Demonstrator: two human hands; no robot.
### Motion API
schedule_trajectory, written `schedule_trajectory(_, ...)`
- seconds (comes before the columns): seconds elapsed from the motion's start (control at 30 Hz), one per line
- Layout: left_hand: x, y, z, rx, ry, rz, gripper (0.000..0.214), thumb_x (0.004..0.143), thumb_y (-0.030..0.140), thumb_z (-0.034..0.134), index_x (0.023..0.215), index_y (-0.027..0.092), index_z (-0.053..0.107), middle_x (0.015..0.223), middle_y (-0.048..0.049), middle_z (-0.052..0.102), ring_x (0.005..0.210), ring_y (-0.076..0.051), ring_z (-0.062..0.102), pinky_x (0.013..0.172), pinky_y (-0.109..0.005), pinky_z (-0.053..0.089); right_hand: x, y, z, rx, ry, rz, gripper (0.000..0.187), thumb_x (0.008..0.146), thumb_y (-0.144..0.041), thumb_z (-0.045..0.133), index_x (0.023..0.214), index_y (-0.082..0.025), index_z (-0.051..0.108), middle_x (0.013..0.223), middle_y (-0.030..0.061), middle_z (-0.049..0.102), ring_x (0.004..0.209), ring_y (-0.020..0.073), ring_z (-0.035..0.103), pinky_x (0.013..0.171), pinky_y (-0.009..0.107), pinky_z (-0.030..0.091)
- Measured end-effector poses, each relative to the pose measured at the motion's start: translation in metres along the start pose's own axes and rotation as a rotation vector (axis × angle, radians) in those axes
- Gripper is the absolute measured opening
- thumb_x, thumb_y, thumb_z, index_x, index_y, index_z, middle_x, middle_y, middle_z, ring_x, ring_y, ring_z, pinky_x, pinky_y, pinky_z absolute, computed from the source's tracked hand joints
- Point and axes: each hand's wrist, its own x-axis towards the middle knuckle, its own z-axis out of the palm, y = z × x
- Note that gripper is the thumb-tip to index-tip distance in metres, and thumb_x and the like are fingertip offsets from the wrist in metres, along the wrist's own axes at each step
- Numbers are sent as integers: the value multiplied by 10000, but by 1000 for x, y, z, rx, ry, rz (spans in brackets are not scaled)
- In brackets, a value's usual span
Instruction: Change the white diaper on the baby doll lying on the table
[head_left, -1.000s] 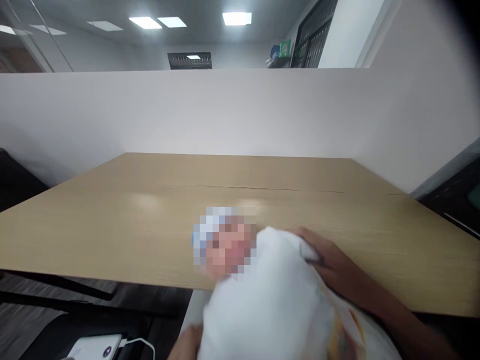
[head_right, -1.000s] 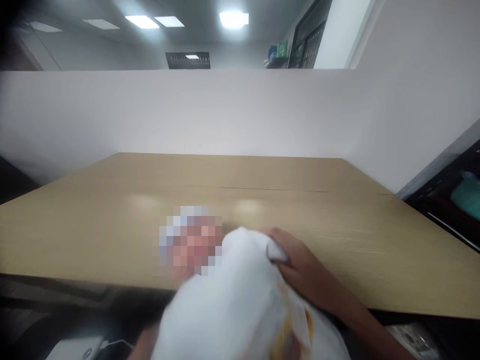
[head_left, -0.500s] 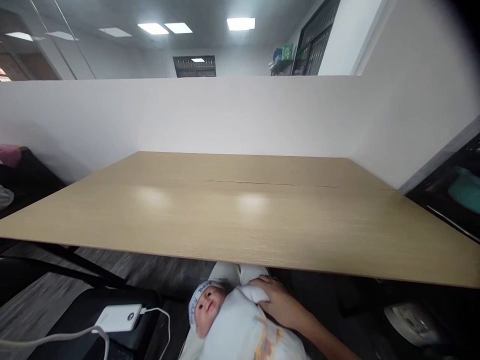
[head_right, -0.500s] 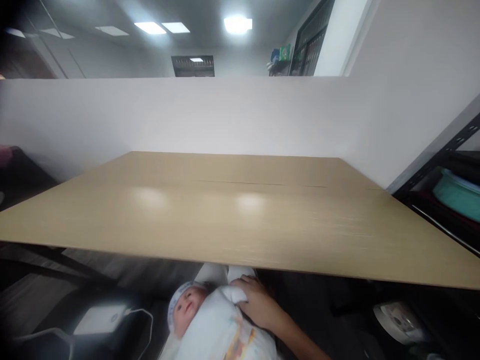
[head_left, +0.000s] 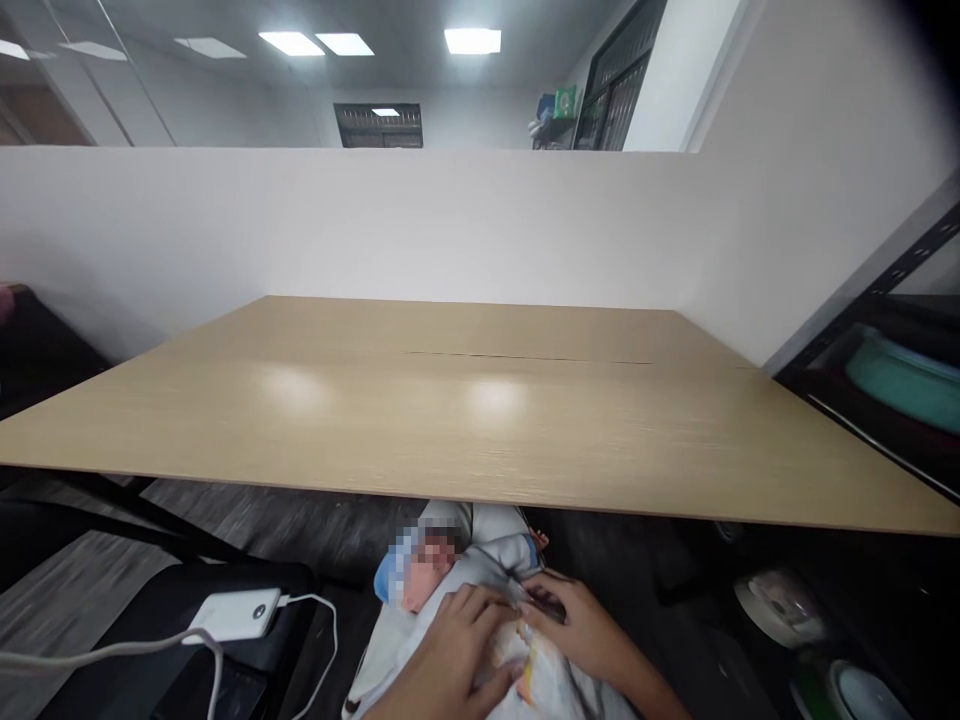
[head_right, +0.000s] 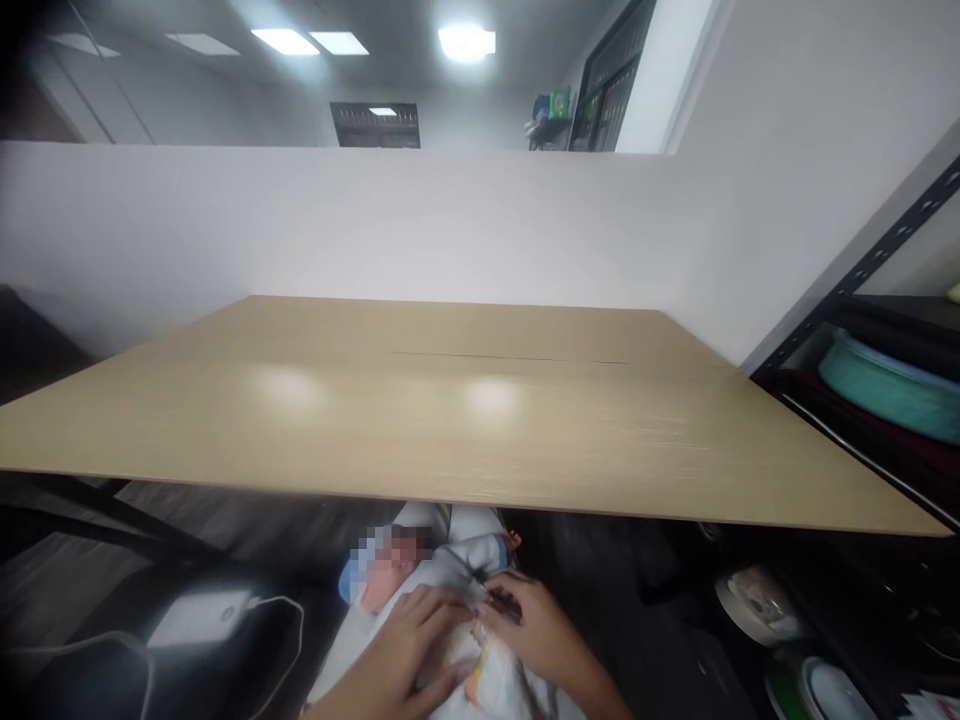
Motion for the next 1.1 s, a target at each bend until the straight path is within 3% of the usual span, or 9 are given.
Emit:
schedule_trajectory(0.1,16,3,7,-35,-21,-33,316,934,358,675,1216,220,646,1276,-99,679,1153,-311,587,982,-451,459,-3,1,2,-9,71,-4,280,968,-402,614,1018,-206,808,1000,80,777,929,244,723,847,320,532)
schedule_trajectory(0.3,11,3,6,-174,78,-63,183,981,391,637,1054,234,696,1147,-76,686,1107,-263,587,983,-412,440,18,18,-6,-51,172,-71,258,972,-349,587,903,-197,784,896,67,739,832,219,697,781,314,524)
schedule_trajectory(0.43,1,7,-2,-265,125,7,240,998,439,582,976,220,677,1125,-83,707,1095,-241,603,991,-381,452,23,9,-16,-155,269,-103,234,980,-348,582,1023,-197,756,1036,99,742,987,254,685,933,374,520)
schedule_trajectory(0.53,-12,-1,-3,-298,8,30,371,994,560,549,907,223,677,947,-52,739,954,-216,638,949,-360,465,12,-20,-13,-142,123,-179,260,988,-334,603,1194,-243,732,1234,88,713,1217,270,626,1092,395,456)
schedule_trajectory(0.63,-23,-12,3,-332,-149,10,591,979,737,428,830,229,688,714,-10,670,745,-181,614,917,-357,477,-3,-49,-4,-116,-92,-249,304,970,-302,640,1265,-294,709,1281,53,678,1229,243,613,1076,349,465)
schedule_trajectory(0.8,-27,0,-3,-335,-147,-65,563,999,698,428,897,219,704,768,-20,653,848,-186,610,869,-310,487,-28,-58,-11,-232,-120,-149,204,1013,-367,578,1004,-246,743,997,27,697,1000,216,635,954,336,467)
schedule_trajectory(0.97,14,19,-13,-196,-38,-37,266,991,481,590,1100,255,677,1110,-43,698,1118,-229,594,1064,-386,445,-65,-29,-39,-239,-198,142,401,1041,-461,455,847,-265,746,870,12,725,895,230,629,869,340,451)
schedule_trajectory(1.03,47,19,-1,-71,-93,43,422,887,500,733,1220,253,656,1255,-76,676,1224,-288,566,1102,-455,441,-79,-14,-43,-254,-200,253,383,1009,-476,478,824,-279,749,849,17,732,892,248,636,844,347,451)
schedule_trajectory(1.1,85,18,20,118,-294,110,658,774,548,831,1295,186,655,1340,-158,657,1284,-381,557,1120,-556,430,-89,1,-41,-246,-211,314,291,944,-480,560,832,-298,757,853,18,735,898,266,643,817,352,457)
